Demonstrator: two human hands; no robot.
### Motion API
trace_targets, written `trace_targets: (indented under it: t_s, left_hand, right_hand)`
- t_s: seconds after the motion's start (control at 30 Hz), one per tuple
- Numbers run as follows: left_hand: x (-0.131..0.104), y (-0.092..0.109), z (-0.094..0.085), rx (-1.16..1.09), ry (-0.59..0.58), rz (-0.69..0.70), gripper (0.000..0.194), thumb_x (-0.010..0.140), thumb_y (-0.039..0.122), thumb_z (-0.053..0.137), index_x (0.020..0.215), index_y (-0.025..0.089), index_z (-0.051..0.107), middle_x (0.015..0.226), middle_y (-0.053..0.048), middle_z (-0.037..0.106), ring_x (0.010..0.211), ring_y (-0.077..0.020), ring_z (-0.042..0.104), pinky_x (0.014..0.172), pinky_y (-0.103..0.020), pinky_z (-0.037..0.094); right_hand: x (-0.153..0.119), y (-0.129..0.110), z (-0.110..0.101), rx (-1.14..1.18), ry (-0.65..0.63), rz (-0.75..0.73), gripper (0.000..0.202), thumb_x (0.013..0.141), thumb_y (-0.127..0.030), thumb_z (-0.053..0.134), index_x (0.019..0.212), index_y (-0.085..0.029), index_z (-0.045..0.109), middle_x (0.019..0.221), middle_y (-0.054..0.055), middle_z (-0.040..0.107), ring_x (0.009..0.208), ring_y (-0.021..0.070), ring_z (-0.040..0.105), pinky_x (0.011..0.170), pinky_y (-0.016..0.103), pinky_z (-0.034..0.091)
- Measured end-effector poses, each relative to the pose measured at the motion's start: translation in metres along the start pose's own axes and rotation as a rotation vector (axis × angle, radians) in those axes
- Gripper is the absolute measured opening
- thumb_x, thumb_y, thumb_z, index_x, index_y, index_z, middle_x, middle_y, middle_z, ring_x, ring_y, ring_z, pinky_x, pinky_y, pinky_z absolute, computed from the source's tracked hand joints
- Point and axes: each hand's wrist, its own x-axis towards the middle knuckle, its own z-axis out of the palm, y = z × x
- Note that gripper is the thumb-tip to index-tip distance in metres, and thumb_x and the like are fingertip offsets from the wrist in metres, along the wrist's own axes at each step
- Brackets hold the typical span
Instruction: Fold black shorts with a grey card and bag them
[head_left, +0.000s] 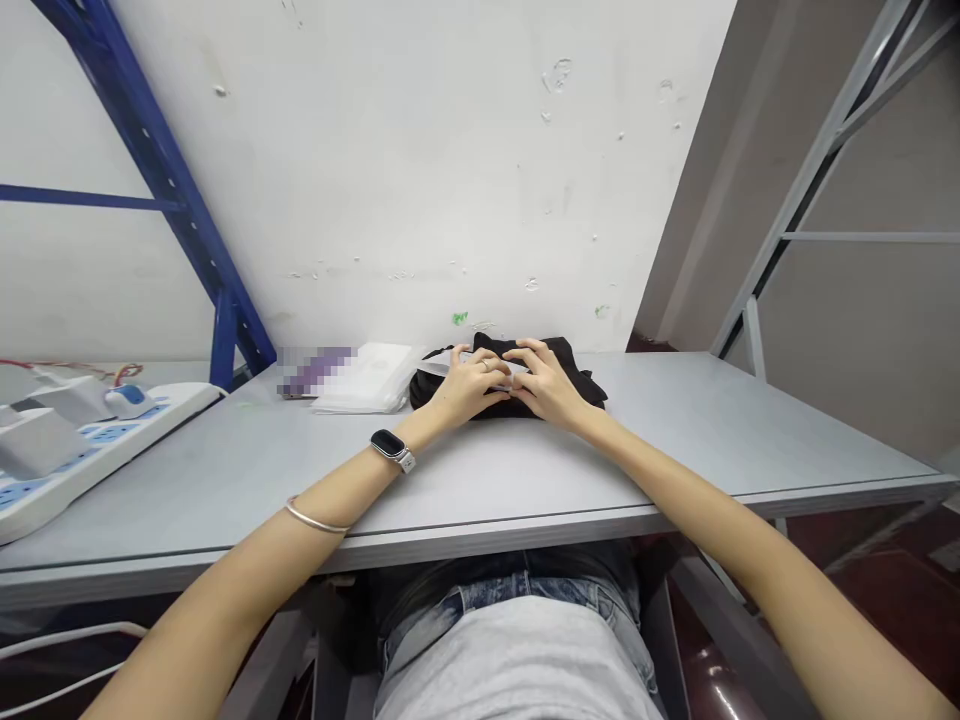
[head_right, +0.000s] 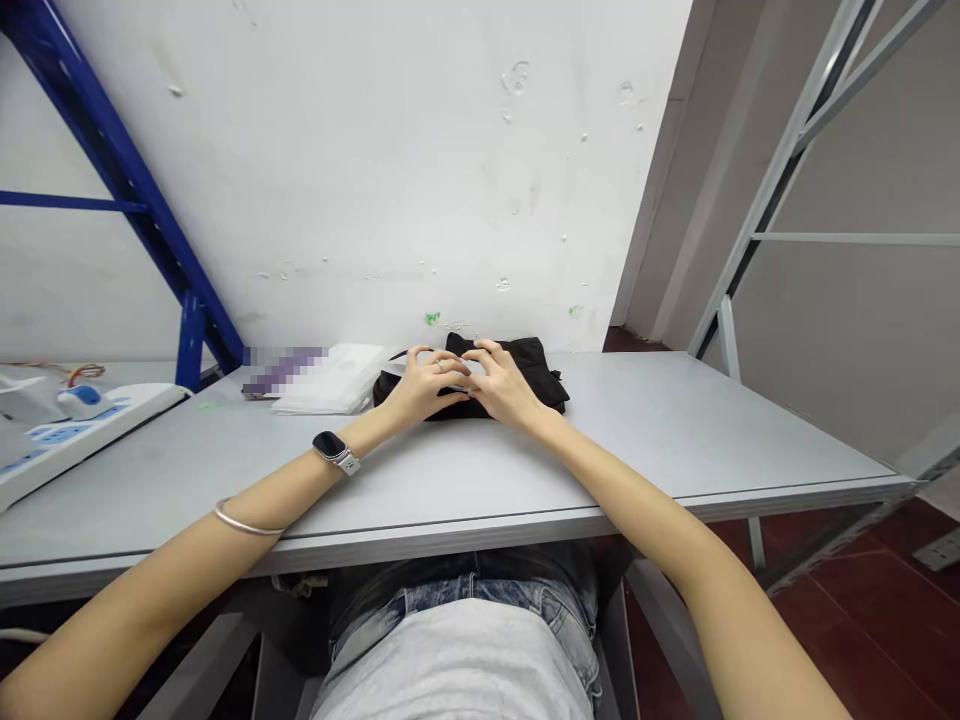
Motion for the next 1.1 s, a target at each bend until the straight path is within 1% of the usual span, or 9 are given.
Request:
trace_targets:
  t_s: [0.07, 0.13, 0.27, 0.33, 0.43, 0.57, 0.67, 0.93, 1.1]
  left_hand:
    - [0.001, 0.002, 0.003, 0.002, -0.009, 0.036, 0.015, 0.094, 0.028, 0.056, 0.089, 0.026, 0.07, 0.096, -0.003, 0.074, 0.112, -0.0244, 0.057, 0.106, -0.054, 0.021]
    - [0.002, 0.002, 0.004, 0.006, -0.02, 0.044, 0.015, 0.093, 0.024, 0.056, 0.085, 0.026, 0.069, 0.089, -0.002, 0.074, 0.111, -0.0249, 0.058, 0.105, -0.055, 0.022]
    - [0.005, -0.005, 0.0, 0.037, -0.027, 0.019, 0.02, 0.093, 0.019, 0.052, 0.082, 0.025, 0.068, 0.093, -0.003, 0.074, 0.114, -0.0259, 0.057, 0.104, -0.056, 0.021]
    - [0.005, -0.013, -0.003, 0.068, -0.014, -0.014, 0.022, 0.092, 0.019, 0.05, 0.08, 0.024, 0.067, 0.095, -0.003, 0.074, 0.114, -0.0264, 0.056, 0.104, -0.057, 0.021]
    - [0.0, -0.031, -0.007, 0.106, 0.007, -0.062, 0.023, 0.091, 0.017, 0.05, 0.078, 0.024, 0.067, 0.094, -0.004, 0.074, 0.112, -0.0265, 0.056, 0.105, -0.056, 0.02]
    - [-0.012, -0.055, -0.011, 0.128, 0.011, -0.124, 0.02, 0.09, 0.019, 0.051, 0.078, 0.023, 0.067, 0.092, -0.005, 0.073, 0.109, -0.0269, 0.057, 0.104, -0.057, 0.019]
    - [-0.019, -0.065, -0.011, 0.107, -0.008, -0.15, 0.019, 0.089, 0.021, 0.052, 0.078, 0.023, 0.067, 0.092, -0.005, 0.073, 0.106, -0.0263, 0.058, 0.104, -0.056, 0.02]
    - [-0.02, -0.063, -0.018, 0.089, -0.085, -0.134, 0.014, 0.081, 0.02, 0.052, 0.075, 0.022, 0.064, 0.089, -0.002, 0.072, 0.09, -0.0218, 0.063, 0.108, -0.055, 0.017]
    - [-0.02, -0.062, -0.021, 0.088, -0.114, -0.147, 0.012, 0.077, 0.018, 0.052, 0.076, 0.022, 0.063, 0.083, 0.0, 0.07, 0.079, -0.0196, 0.063, 0.108, -0.056, 0.017]
  right_hand:
    - [0.001, -0.004, 0.001, -0.01, -0.022, -0.002, 0.021, 0.093, -0.018, 0.05, 0.089, -0.023, 0.07, 0.128, 0.01, 0.057, 0.134, 0.0302, 0.035, 0.106, 0.051, 0.04]
    - [0.002, -0.004, 0.0, -0.017, -0.053, 0.002, 0.021, 0.093, -0.018, 0.051, 0.091, -0.024, 0.071, 0.13, 0.009, 0.056, 0.135, 0.03, 0.034, 0.107, 0.051, 0.038]
    - [0.004, 0.001, -0.007, -0.053, -0.082, 0.025, 0.021, 0.091, -0.018, 0.053, 0.081, -0.023, 0.071, 0.134, 0.009, 0.054, 0.136, 0.0304, 0.033, 0.108, 0.052, 0.037]
    - [0.004, 0.006, -0.011, -0.083, -0.063, 0.026, 0.023, 0.091, -0.017, 0.052, 0.077, -0.021, 0.069, 0.137, 0.011, 0.052, 0.137, 0.0316, 0.031, 0.107, 0.053, 0.037]
    - [0.001, 0.019, -0.015, -0.131, -0.037, 0.042, 0.024, 0.09, -0.014, 0.05, 0.075, -0.02, 0.068, 0.139, 0.012, 0.05, 0.138, 0.0342, 0.03, 0.103, 0.055, 0.037]
    - [-0.008, 0.041, -0.017, -0.18, -0.034, 0.092, 0.026, 0.086, -0.012, 0.05, 0.065, -0.019, 0.063, 0.135, 0.014, 0.052, 0.137, 0.0372, 0.03, 0.096, 0.055, 0.04]
    - [-0.014, 0.053, -0.017, -0.179, -0.05, 0.129, 0.024, 0.082, -0.01, 0.053, 0.06, -0.019, 0.059, 0.134, 0.015, 0.053, 0.137, 0.0382, 0.03, 0.094, 0.056, 0.04]
    - [-0.016, 0.058, -0.016, -0.163, -0.111, 0.151, 0.021, 0.073, -0.007, 0.056, 0.056, -0.019, 0.057, 0.13, 0.013, 0.056, 0.135, 0.0394, 0.032, 0.094, 0.056, 0.039]
    - [-0.018, 0.06, -0.016, -0.15, -0.145, 0.158, 0.02, 0.072, -0.007, 0.058, 0.055, -0.019, 0.056, 0.127, 0.013, 0.058, 0.134, 0.0393, 0.032, 0.094, 0.055, 0.04]
